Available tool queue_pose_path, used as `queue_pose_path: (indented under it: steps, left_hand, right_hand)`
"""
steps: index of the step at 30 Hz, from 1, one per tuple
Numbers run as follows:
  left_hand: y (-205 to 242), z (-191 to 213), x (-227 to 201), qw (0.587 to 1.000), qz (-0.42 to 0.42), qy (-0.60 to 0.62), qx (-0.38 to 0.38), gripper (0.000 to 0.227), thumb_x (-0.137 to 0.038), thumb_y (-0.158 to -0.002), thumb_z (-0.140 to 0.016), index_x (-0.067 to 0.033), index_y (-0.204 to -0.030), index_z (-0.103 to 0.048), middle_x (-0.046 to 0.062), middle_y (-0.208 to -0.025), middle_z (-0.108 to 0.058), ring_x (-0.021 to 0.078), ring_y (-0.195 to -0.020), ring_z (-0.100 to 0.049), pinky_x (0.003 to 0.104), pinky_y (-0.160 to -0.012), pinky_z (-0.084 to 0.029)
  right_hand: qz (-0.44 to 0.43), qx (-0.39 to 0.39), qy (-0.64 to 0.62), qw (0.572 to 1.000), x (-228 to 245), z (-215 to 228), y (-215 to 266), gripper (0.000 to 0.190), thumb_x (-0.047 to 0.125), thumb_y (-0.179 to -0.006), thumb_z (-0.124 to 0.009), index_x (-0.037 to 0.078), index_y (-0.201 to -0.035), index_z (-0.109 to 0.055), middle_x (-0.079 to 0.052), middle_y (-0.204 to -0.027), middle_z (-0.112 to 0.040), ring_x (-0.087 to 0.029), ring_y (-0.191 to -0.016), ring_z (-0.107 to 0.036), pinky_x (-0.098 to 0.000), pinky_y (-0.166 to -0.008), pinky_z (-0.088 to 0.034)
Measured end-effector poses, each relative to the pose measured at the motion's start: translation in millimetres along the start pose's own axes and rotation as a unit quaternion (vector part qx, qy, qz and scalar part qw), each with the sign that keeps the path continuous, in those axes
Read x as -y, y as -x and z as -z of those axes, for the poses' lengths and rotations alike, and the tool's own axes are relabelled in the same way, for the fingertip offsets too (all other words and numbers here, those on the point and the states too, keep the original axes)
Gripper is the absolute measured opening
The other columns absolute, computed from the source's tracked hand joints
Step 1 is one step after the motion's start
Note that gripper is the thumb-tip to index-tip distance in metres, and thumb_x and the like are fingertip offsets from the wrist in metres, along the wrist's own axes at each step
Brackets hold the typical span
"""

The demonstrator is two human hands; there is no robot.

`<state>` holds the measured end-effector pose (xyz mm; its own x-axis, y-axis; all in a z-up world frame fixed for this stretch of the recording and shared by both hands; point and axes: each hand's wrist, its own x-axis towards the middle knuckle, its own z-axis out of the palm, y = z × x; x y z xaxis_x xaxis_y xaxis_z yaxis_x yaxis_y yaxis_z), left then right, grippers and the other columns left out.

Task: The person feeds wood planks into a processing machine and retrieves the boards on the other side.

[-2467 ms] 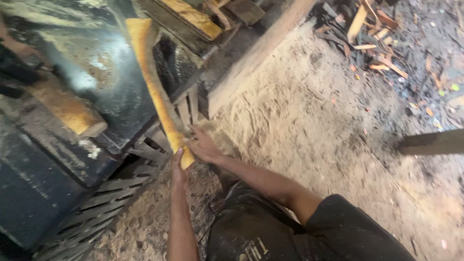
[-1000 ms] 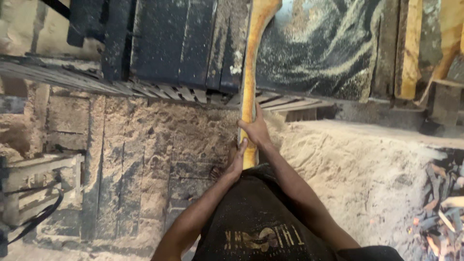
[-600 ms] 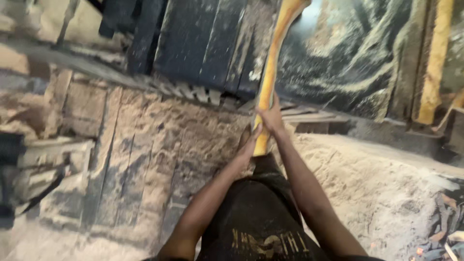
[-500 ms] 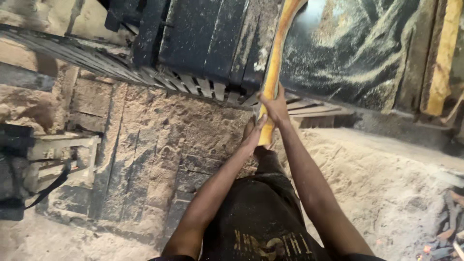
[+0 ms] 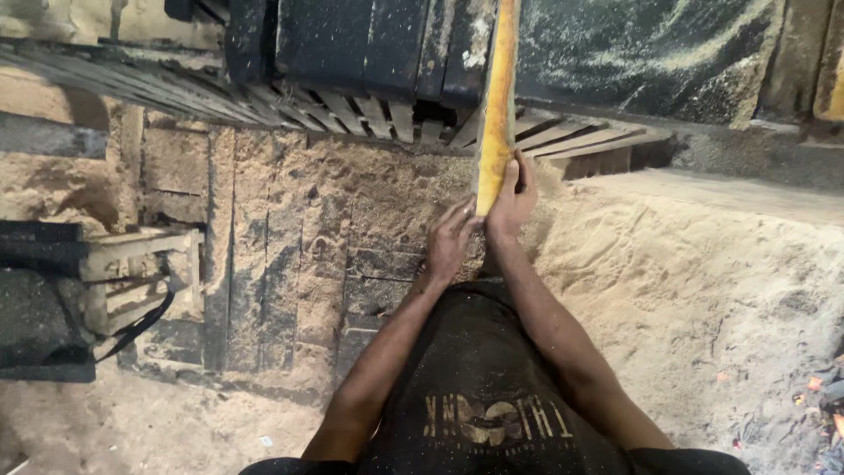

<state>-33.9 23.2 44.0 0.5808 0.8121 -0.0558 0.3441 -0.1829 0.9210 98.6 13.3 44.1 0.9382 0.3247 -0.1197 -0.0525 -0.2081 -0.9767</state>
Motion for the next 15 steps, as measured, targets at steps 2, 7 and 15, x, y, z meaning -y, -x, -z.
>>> queue_pose_path:
  steps: [2, 7, 15]
  left_hand:
    - [2.6, 2.9, -5.1, 0.999, -0.048, 0.000, -0.020, 0.039, -0.006, -0.096, -0.071, 0.0001, -0.134, -0.067, 0.016, -0.137, -0.067, 0.0296, -0.123, -0.069, 0.037, -0.103, -0.057]
    - [-10.0, 3.8, -8.2, 0.995, -0.099, -0.001, -0.012, 0.040, 0.002, -0.095, -0.066, 0.0021, -0.134, -0.065, 0.019, -0.136, -0.065, 0.0328, -0.120, -0.068, 0.038, -0.100, -0.058]
    - [-44.3, 4.0, -14.2, 0.992, -0.120, -0.032, -0.025, 0.041, 0.004, -0.090, -0.070, -0.0004, -0.131, -0.068, 0.016, -0.125, -0.066, 0.0328, -0.113, -0.066, 0.036, -0.093, -0.059]
  right_hand:
    - [0.014, -0.017, -0.015, 1.000, 1.8, -4.3, 2.2, 0.044, 0.032, -0.106, -0.055, -0.002, -0.132, -0.067, -0.018, -0.125, -0.072, -0.026, -0.112, -0.068, -0.0364, -0.099, -0.055]
    - [0.021, -0.061, -0.057, 0.996, 2.4, -13.1, -4.3, 0.037, 0.024, -0.109, -0.055, -0.007, -0.125, -0.070, -0.017, -0.116, -0.076, -0.021, -0.105, -0.067, -0.0329, -0.095, -0.053]
    - [0.046, -0.064, -0.037, 0.996, 17.6, -30.4, -32.9, 0.039, 0.023, -0.110, -0.050, -0.008, -0.125, -0.069, -0.016, -0.115, -0.075, -0.021, -0.108, -0.068, -0.0333, -0.097, -0.053]
